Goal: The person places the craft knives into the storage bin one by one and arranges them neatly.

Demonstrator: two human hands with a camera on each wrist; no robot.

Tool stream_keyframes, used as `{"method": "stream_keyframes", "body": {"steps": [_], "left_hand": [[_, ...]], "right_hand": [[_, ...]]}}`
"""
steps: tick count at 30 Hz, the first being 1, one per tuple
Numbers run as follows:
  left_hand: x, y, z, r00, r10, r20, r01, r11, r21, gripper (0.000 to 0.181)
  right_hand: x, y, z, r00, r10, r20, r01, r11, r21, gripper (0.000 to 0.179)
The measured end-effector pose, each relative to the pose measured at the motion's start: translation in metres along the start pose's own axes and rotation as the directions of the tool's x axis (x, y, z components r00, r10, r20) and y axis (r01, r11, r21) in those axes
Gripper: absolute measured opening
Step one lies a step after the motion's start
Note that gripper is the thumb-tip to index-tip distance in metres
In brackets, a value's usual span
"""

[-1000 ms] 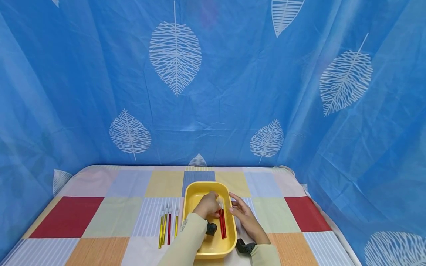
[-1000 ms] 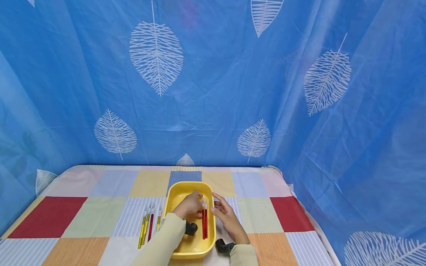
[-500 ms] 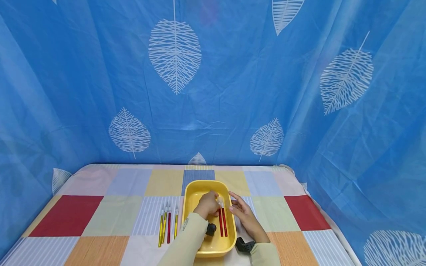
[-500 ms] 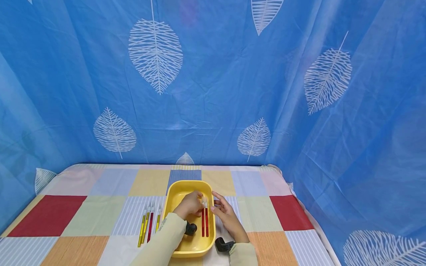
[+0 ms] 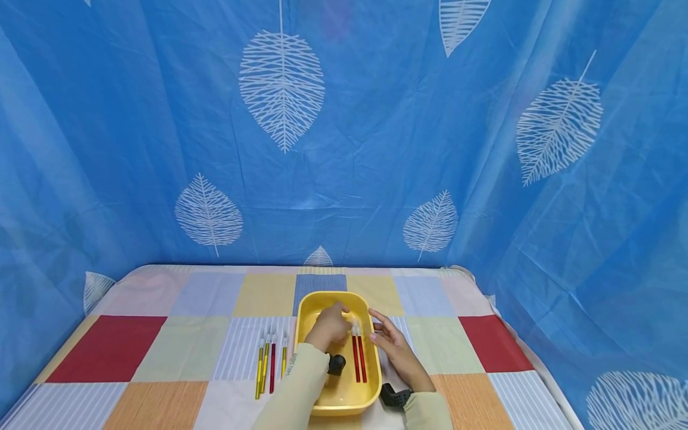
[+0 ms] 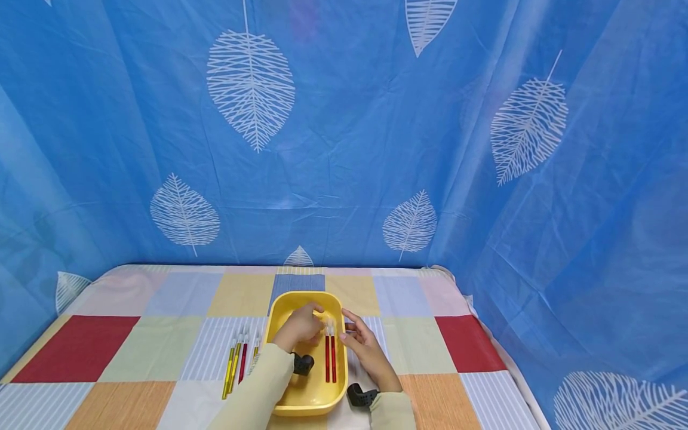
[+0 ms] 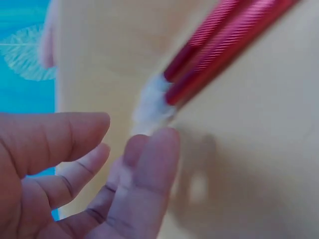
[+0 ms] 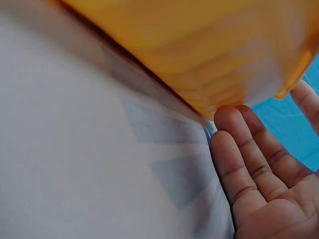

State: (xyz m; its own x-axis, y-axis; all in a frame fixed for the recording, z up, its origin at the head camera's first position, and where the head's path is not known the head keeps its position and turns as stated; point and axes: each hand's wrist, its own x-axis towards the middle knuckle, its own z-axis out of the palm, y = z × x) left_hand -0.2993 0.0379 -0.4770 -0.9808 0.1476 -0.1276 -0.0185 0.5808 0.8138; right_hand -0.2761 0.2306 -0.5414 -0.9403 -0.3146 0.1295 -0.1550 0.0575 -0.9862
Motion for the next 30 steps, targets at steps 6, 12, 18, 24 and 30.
{"method": "stream_keyframes", "body": {"steps": [6,12,18,24,30], "left_hand": [[-0.002,0.005,-0.011,0.999,0.038,-0.001,-0.038,0.999,-0.003,0.035],[-0.010,0.008,-0.021,0.996,0.081,0.022,-0.081,0.997,0.007,0.031],[-0.023,0.014,-0.036,0.984,0.165,0.070,-0.165,0.986,-0.009,0.034],[-0.033,0.016,-0.049,0.945,0.299,0.130,-0.299,0.954,-0.019,0.036],[-0.040,0.012,-0.056,0.909,0.389,0.151,-0.378,0.920,-0.099,0.034]], "right_hand": [[0.000,0.000,0.000,1.000,-0.005,0.001,0.005,1.000,-0.004,0.057],[0.000,-0.002,0.000,1.000,0.005,0.002,-0.005,1.000,0.000,0.057],[0.000,-0.004,0.001,0.996,0.080,-0.032,-0.080,0.997,0.021,0.054],[-0.001,-0.004,0.002,0.997,0.077,-0.027,-0.076,0.997,0.027,0.055],[-0.001,-0.004,0.002,0.998,0.067,-0.012,-0.066,0.997,0.034,0.055]]}}
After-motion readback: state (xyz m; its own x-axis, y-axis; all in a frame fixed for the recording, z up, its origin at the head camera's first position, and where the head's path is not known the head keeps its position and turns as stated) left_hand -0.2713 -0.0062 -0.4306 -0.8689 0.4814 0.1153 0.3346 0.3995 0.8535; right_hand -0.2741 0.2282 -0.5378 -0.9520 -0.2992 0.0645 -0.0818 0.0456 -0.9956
